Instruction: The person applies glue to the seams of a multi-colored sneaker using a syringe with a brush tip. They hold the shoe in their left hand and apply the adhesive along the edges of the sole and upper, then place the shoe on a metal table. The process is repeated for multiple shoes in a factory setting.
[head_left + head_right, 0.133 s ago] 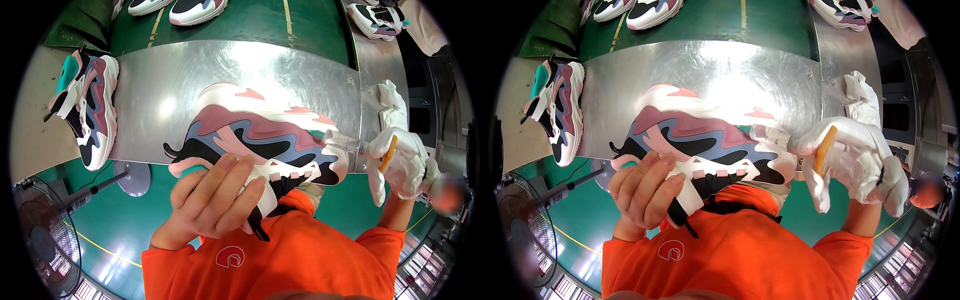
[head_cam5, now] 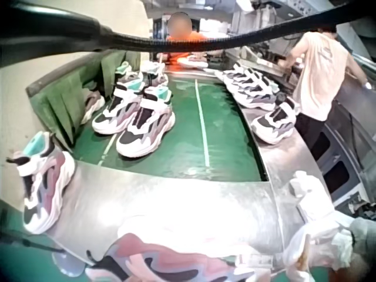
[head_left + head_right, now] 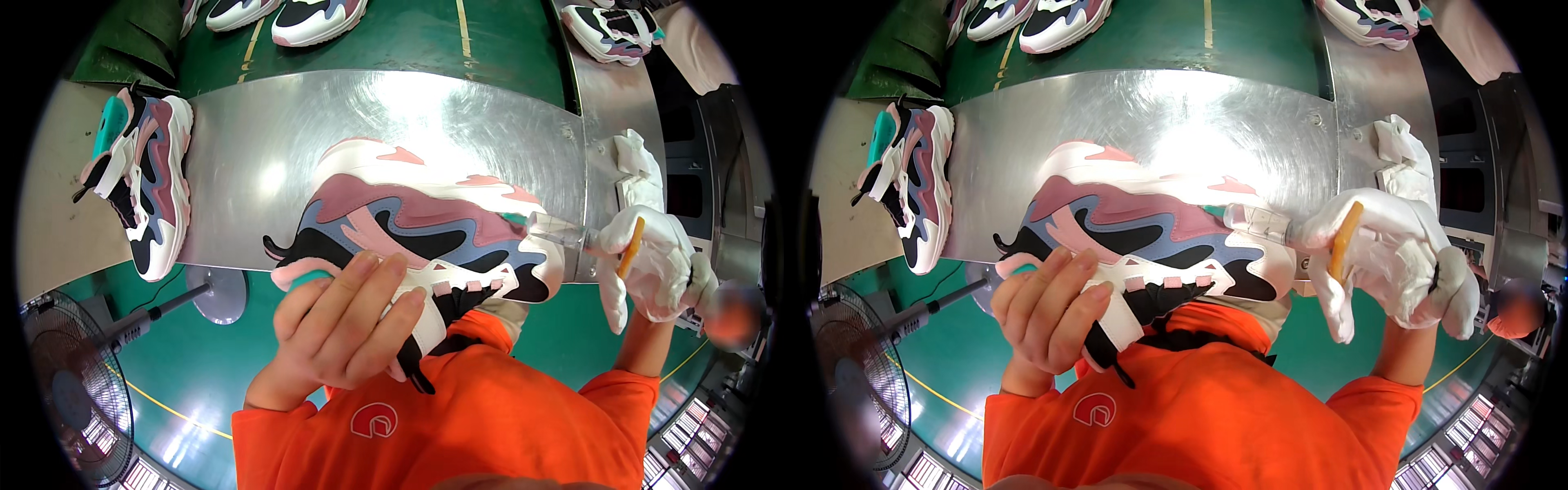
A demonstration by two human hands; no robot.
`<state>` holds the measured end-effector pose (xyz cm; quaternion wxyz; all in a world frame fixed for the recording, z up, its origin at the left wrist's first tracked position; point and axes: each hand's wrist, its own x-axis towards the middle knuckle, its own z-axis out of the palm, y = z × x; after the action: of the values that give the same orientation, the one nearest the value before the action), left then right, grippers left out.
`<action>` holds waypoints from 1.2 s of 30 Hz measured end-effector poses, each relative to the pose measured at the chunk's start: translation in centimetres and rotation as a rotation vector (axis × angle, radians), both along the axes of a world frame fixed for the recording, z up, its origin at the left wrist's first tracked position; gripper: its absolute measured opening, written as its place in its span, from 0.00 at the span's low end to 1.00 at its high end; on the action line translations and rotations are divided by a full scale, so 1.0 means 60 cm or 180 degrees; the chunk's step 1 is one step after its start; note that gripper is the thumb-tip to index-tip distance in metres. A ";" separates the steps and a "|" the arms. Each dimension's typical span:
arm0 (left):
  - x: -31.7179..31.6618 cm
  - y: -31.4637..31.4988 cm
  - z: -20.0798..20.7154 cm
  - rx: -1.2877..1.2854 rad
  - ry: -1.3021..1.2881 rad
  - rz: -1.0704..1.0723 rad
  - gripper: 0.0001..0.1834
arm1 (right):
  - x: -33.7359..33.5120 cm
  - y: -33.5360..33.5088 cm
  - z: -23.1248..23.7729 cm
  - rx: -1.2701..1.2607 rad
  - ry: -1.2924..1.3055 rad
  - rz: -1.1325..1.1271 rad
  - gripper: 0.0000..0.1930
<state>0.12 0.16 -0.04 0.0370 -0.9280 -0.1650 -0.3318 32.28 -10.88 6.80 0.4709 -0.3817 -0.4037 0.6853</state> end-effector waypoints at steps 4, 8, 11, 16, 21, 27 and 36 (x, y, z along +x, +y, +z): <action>0.004 0.000 -0.003 0.0128 -0.0008 0.0063 0.08 | 0.005 -0.008 -0.007 0.0059 0.0096 -0.0104 0.52; 0.007 -0.003 0.002 0.0021 -0.0011 0.0118 0.08 | 0.011 -0.024 -0.007 0.0094 0.0177 -0.0262 0.53; 0.010 -0.002 0.003 0.0014 -0.0042 0.0125 0.08 | 0.018 -0.038 -0.007 0.0130 0.0246 -0.0383 0.54; 0.013 -0.002 0.008 0.0041 -0.0034 0.0106 0.08 | 0.026 -0.068 -0.009 0.0191 0.0341 -0.0653 0.55; 0.017 -0.005 0.011 0.0092 0.0046 0.0192 0.05 | 0.033 -0.099 -0.019 0.0264 0.0481 -0.0920 0.55; 0.018 -0.013 0.008 0.0210 0.0092 0.0283 0.07 | 0.035 -0.129 -0.046 0.0341 0.0700 -0.1161 0.57; 0.041 -0.078 -0.011 0.0567 0.0099 0.0807 0.13 | 0.032 -0.165 -0.101 0.0393 0.1142 -0.1435 0.58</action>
<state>2.60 -4.50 -0.68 0.1633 -0.8978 -0.2502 -0.3235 34.20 -20.79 0.74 0.6974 -0.3051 -0.2600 0.5941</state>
